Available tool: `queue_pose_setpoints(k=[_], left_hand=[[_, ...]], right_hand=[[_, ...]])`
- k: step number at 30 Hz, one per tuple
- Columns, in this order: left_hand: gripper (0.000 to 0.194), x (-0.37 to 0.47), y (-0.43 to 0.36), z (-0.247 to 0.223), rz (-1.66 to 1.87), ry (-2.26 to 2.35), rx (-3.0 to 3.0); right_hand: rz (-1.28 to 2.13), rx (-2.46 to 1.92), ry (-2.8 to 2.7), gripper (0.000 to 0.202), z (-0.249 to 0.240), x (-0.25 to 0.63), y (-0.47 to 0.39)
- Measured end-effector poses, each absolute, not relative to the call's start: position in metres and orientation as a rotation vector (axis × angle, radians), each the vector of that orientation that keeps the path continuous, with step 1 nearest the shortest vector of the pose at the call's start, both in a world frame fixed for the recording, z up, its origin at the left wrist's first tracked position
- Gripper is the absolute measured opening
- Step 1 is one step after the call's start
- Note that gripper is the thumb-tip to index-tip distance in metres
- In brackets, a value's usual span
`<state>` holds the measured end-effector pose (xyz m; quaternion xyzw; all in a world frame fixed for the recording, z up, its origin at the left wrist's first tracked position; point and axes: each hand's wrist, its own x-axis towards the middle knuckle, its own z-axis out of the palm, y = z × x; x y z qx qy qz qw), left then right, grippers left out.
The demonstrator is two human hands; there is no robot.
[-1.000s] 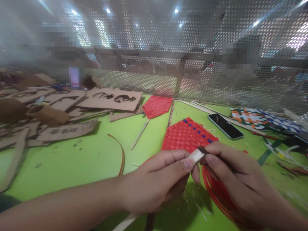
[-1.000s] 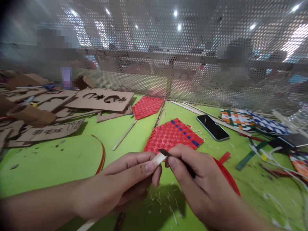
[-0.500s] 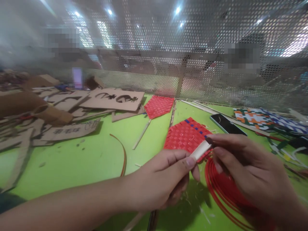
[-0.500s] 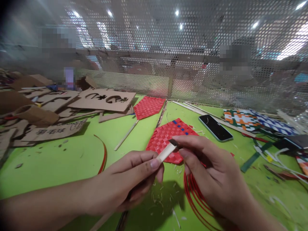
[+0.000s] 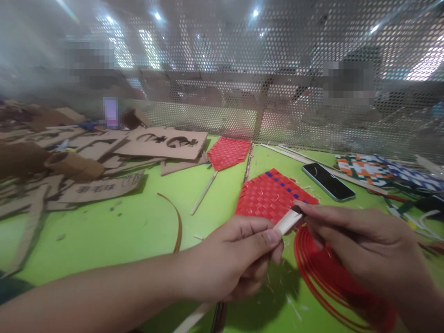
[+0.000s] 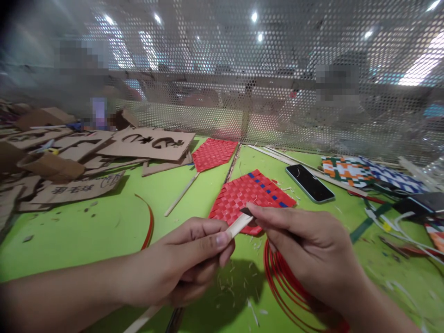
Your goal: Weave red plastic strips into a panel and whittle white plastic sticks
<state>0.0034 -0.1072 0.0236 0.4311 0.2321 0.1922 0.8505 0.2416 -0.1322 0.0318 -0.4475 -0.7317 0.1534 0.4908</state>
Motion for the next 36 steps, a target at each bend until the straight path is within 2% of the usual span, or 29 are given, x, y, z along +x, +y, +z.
queue_pose_setpoints(k=[3, 9, 15, 22, 30, 36], left_hand=[[0.031, 0.003, -0.107, 0.024, 0.381, 0.491, 0.913], [0.031, 0.002, -0.104, 0.024, 0.351, 0.499, 0.919], [0.029, 0.004, -0.11, 0.021, 0.404, 0.47, 0.852], [0.028, 0.008, -0.12, 0.022, 0.482, 0.457, 0.824], [0.028, 0.008, -0.117, 0.025, 0.444, 0.494, 0.827], [0.029, 0.005, -0.113, 0.026, 0.38, 0.51, 0.829]], right_hand=[[0.385, -1.051, -1.843, 0.054, 0.032, 0.245, -0.131], [0.362, -0.988, -1.935, 0.044, 0.034, 0.25, -0.129], [0.389, -1.036, -1.759, 0.052, 0.025, 0.239, -0.135], [0.359, -1.07, -1.632, 0.05, 0.018, 0.225, -0.137], [0.389, -1.014, -1.722, 0.052, 0.022, 0.232, -0.134], [0.392, -0.967, -1.828, 0.06, 0.021, 0.242, -0.129]])
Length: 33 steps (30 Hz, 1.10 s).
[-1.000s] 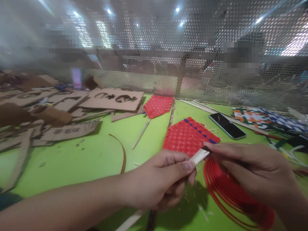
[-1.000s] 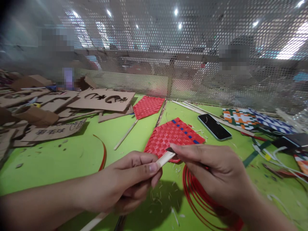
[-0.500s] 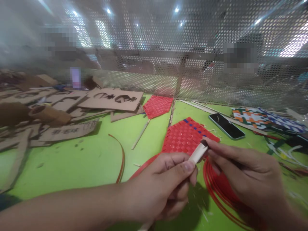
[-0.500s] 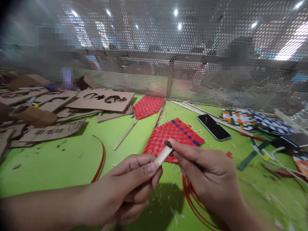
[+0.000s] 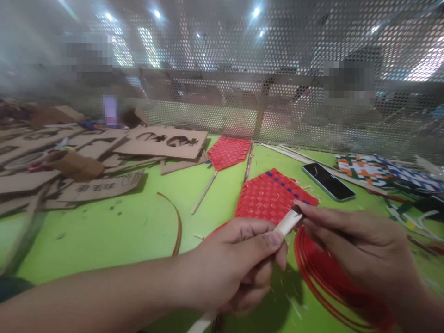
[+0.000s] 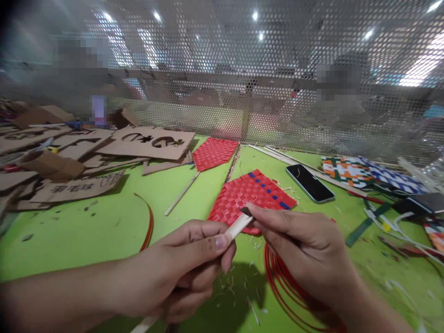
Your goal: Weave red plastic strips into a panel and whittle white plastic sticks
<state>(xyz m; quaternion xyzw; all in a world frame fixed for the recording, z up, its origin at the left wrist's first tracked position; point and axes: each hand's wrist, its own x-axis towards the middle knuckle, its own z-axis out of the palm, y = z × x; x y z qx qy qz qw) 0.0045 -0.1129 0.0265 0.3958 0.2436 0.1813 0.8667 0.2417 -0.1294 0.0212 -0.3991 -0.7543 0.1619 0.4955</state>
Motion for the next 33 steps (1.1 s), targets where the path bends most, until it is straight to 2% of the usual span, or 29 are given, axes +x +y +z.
queue_pose_setpoints(k=[12, 15, 20, 26, 30, 33], left_hand=[[0.027, 0.004, -0.108, 0.028, 0.347, 0.545, 0.909], [0.027, 0.004, -0.104, 0.029, 0.343, 0.556, 0.955], [0.028, 0.002, -0.097, 0.03, 0.322, 0.615, 1.078], [0.031, 0.005, -0.098, 0.026, 0.319, 0.863, 1.508], [0.034, 0.006, -0.102, 0.021, 0.352, 0.972, 1.717], [0.042, 0.004, -0.105, 0.015, 0.347, 0.985, 1.723]], right_hand=[[0.371, -1.013, -1.881, 0.058, 0.021, 0.249, -0.128], [0.348, -1.09, -1.863, 0.041, 0.021, 0.25, -0.127], [0.524, -1.176, -1.903, 0.01, 0.024, 0.253, -0.124], [0.509, -1.442, -2.035, 0.029, 0.024, 0.269, -0.113], [0.27, -1.672, -1.982, 0.037, 0.02, 0.293, -0.097], [0.058, -1.74, -2.007, 0.034, 0.014, 0.303, -0.089]])
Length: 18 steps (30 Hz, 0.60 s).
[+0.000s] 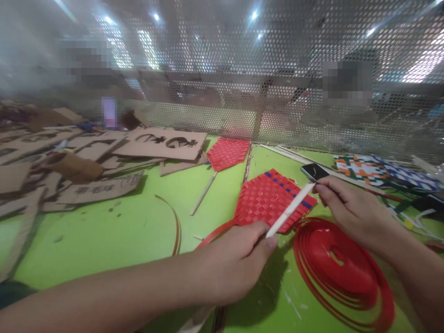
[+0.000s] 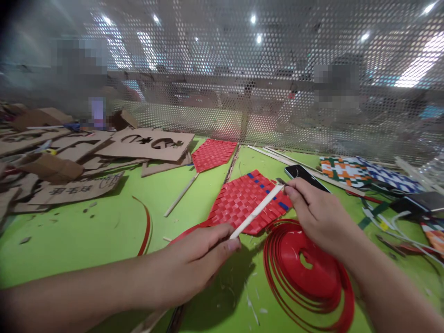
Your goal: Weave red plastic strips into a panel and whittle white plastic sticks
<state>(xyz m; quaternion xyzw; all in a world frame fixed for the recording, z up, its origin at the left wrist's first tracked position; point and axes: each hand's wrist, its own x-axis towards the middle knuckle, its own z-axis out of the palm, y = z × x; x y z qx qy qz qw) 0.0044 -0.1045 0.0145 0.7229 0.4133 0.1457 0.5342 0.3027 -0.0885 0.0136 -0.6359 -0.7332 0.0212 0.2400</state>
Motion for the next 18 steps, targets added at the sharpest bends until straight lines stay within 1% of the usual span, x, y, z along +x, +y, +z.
queue_pose_setpoints(k=[3, 8, 13, 18], left_hand=[[0.047, 0.004, -0.103, 0.008, 0.338, 0.982, 1.672], [0.049, 0.005, -0.096, 0.004, 0.332, 0.991, 1.608], [0.045, 0.007, -0.096, -0.001, 0.451, 0.981, 1.784], [0.039, 0.008, -0.097, -0.008, 0.508, 0.999, 1.933]], right_hand=[[-0.038, -1.723, -2.058, 0.033, 0.005, 0.303, -0.084], [-0.103, -1.645, -2.162, 0.034, -0.006, 0.306, -0.079], [-0.129, -1.649, -2.186, 0.038, -0.01, 0.312, -0.076], [-0.178, -1.762, -2.151, 0.04, -0.01, 0.314, -0.075]])
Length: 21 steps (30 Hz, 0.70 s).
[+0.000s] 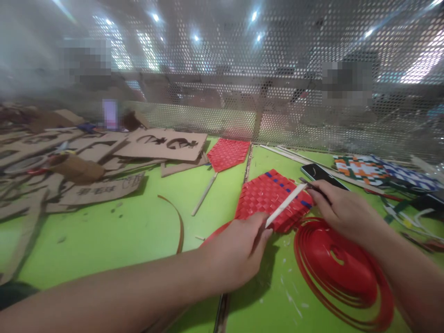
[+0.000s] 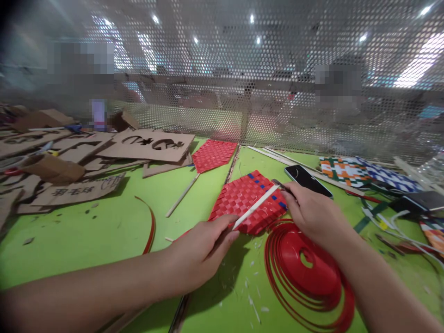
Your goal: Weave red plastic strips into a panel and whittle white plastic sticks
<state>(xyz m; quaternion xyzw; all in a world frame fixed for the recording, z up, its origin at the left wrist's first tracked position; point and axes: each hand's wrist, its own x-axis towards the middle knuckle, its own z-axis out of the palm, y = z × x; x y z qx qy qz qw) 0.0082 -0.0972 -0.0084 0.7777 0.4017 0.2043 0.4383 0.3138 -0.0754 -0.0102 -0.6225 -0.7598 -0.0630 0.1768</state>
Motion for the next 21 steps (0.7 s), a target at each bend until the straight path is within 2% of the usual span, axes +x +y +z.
queue_pose_setpoints(k=[7, 21], left_hand=[[0.058, 0.01, -0.091, -0.013, 0.541, 0.969, 2.1], [0.052, 0.008, -0.091, -0.027, 0.541, 1.0, 1.985]], right_hand=[[-0.208, -1.841, -2.133, 0.041, -0.011, 0.313, -0.074], [-0.142, -1.808, -2.21, 0.042, -0.028, 0.302, -0.068]])
